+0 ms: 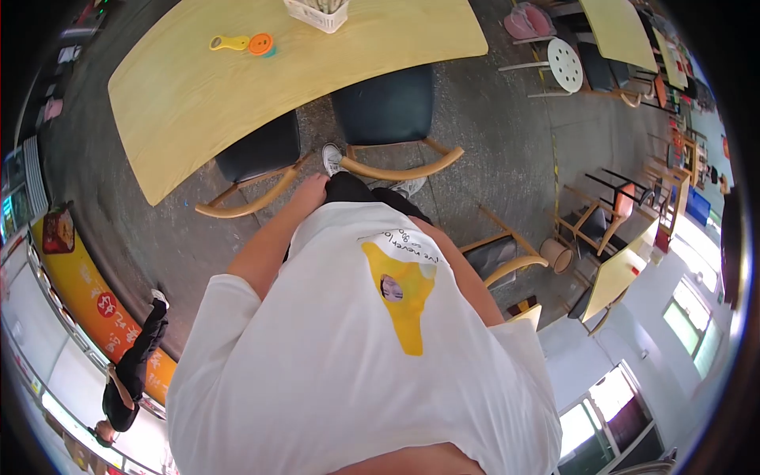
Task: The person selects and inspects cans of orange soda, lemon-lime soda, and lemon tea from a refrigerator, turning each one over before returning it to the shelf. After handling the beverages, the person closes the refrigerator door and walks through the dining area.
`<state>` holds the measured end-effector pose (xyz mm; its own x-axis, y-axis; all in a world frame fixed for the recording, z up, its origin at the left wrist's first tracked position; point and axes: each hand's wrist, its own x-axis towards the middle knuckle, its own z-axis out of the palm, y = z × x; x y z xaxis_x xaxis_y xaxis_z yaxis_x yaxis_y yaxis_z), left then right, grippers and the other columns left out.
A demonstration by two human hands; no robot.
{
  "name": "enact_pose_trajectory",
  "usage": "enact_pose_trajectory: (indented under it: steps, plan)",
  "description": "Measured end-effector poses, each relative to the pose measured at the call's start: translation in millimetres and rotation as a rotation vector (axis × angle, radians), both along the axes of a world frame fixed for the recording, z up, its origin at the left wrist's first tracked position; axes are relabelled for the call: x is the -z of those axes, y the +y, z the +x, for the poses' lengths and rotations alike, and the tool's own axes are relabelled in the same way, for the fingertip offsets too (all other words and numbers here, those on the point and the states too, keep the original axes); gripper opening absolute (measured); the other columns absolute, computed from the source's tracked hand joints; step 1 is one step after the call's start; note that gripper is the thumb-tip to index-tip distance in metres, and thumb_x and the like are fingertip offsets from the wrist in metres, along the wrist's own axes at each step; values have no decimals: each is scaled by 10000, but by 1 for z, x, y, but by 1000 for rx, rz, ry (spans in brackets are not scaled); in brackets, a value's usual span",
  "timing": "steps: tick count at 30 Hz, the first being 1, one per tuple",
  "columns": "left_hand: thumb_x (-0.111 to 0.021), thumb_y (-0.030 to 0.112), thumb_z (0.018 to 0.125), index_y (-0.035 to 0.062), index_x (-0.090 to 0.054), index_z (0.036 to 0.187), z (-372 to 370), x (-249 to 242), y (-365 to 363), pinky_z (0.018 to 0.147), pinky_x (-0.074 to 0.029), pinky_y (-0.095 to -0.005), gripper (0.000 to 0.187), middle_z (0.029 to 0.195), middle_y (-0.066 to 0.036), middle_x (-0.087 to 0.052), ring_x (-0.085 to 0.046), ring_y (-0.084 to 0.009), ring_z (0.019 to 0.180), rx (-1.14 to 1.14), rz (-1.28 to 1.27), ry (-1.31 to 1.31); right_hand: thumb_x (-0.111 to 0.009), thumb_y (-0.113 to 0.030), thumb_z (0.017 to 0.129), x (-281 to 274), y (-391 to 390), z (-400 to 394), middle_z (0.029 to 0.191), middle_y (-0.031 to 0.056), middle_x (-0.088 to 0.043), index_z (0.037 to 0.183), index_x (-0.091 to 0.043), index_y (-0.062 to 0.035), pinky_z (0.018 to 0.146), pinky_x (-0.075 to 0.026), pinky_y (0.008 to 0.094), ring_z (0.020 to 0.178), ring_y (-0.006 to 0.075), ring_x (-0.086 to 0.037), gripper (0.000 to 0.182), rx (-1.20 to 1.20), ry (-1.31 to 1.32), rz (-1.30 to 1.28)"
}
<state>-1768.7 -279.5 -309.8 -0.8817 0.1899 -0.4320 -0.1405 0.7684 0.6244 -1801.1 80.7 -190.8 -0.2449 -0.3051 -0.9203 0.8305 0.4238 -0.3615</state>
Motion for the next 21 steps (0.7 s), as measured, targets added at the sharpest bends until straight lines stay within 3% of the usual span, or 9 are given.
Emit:
enact_pose_trajectory:
  steps: [3, 5, 6, 8, 10, 12, 14, 16, 21]
  plan:
    - [-534, 39, 859, 41, -654, 1103, -3, -5, 3, 936, -495, -467, 272, 1087, -190, -636, -613, -379, 1037, -9, 7, -43, -614, -271, 962, 22, 16, 16, 1054, 98, -713, 1096, -693, 13, 811, -496, 330, 895, 176, -628, 323, 46, -37, 28]
    - [-529, 38, 863, 38, -657, 1101, -7, -11, 2, 939, -495, -467, 271, 1096, -193, -639, -614, -382, 1042, -18, 28, -43, -604, -297, 971, 54, 38, 32, 1034, 116, -715, 1051, -701, 20, 802, -492, 336, 879, 191, -629, 341, -264, 162, 32]
    - [-523, 37, 866, 34, -660, 1098, -7, -13, 2, 942, -494, -466, 269, 1104, -196, -642, -616, -385, 1046, -41, 43, -42, -604, -297, 971, 49, 39, 34, 1034, 116, -715, 1051, -701, 20, 802, -492, 336, 879, 191, -629, 341, -251, 155, 38]
    - [-518, 37, 871, 31, -661, 1101, -8, -12, 0, 943, -494, -464, 271, 1116, -198, -642, -614, -384, 1057, -19, 36, -63, -581, -306, 984, 26, 31, 31, 1007, 124, -716, 1032, -702, 13, 806, -494, 342, 885, 198, -642, 344, -149, 402, 148]
    - [-512, 37, 875, 29, -661, 1104, -10, -14, -1, 945, -494, -462, 273, 1128, -200, -643, -612, -383, 1068, 7, 26, -83, -566, -277, 993, 25, 48, 39, 1027, 113, -720, 1044, -720, -13, 854, -491, 327, 945, 199, -655, 310, -90, 427, 259]
    - [-502, 37, 881, 29, -659, 1112, -13, -18, -1, 947, -492, -463, 280, 1140, -204, -641, -609, -385, 1076, 63, 13, -108, -521, -257, 1025, 37, 78, 52, 1042, 65, -722, 1099, -722, -21, 883, -469, 277, 976, 130, -625, 318, 84, 471, 216]
    - [-501, 41, 887, 27, -657, 1110, -17, -19, 1, 946, -491, -463, 273, 1132, -205, -643, -607, -386, 1079, 99, -5, -133, -493, -239, 1028, 28, 94, 57, 1104, 71, -723, 1162, -712, -25, 970, -439, 261, 1067, 142, -623, 334, 171, 341, 243]
    - [-500, 44, 892, 24, -655, 1108, -26, -20, 5, 944, -490, -464, 267, 1125, -207, -645, -605, -387, 1082, 147, -24, -144, -501, -235, 1018, 45, 114, 77, 1123, 74, -721, 1181, -708, -25, 955, -455, 269, 1063, 151, -637, 337, 386, 308, 297]
    - [-517, 106, 965, 10, -638, 1141, -52, -21, 22, 877, -522, -395, 234, 1077, -182, -665, -656, -343, 1017, 74, 32, -68, -520, -247, 1003, 90, 150, 132, 1135, 78, -718, 1195, -700, -15, 939, -471, 286, 1044, 158, -649, 351, 484, 213, 503]
